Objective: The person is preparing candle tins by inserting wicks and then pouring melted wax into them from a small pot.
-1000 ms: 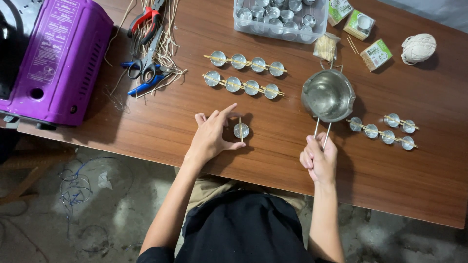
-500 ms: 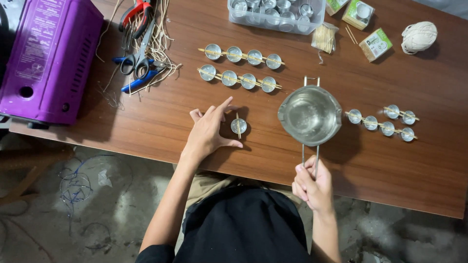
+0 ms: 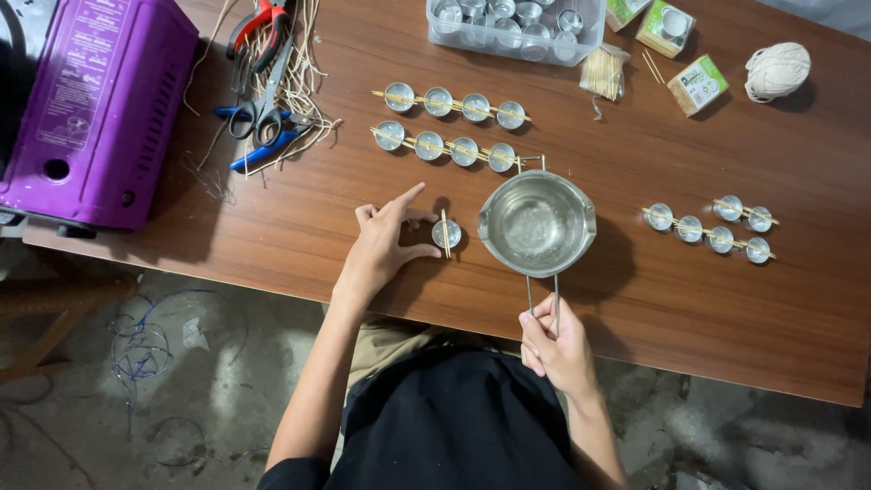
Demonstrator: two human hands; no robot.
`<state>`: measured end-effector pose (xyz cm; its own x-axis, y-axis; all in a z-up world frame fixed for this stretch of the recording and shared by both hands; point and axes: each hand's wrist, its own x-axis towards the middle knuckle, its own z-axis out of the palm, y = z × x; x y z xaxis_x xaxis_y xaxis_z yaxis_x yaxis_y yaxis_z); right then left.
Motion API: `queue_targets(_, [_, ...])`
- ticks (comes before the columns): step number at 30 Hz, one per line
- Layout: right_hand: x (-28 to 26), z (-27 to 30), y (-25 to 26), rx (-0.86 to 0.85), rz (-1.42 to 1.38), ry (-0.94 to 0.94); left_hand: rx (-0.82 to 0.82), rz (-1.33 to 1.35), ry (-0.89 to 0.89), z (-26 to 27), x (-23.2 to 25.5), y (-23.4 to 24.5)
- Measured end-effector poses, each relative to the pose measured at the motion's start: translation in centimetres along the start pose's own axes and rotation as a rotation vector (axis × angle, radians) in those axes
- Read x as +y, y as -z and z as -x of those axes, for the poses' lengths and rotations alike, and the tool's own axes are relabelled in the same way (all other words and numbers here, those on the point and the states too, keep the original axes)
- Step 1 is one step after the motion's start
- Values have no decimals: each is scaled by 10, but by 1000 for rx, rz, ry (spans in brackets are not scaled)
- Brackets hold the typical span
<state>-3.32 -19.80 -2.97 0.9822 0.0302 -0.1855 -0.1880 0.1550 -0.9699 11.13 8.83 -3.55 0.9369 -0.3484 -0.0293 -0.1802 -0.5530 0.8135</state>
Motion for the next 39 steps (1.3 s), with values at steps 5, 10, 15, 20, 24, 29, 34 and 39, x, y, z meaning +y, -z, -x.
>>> queue_targets(5, [1,1,0,-5,42,-30,-5,-16,23,0,2,1])
queue_targets(10, [-1,2,-3,2,80,-42,-12,-33,36,-2,1,-1])
queue_targets(15, [-9,1,-5,4,167,-69,-14,-39,16,-2,3,1])
queue_targets(20, [-13,0,-6,2,219,-81,-15,-52,25,-3,4,0])
queue_targets(24, [-12,-2,-7,2,240,-90,-19,-46,24,-4,5,0])
queue_targets(29, [-9,-2,-6,6,269,-94,-12,-56,-3,-2,5,-1])
queue_targets(34, [-32,-1,-22,46,320,-146,59,-50,-112,-3,11,4])
queue_targets(39, [-25,-1,-19,50,323,-157,40,-9,-69,-2,14,5])
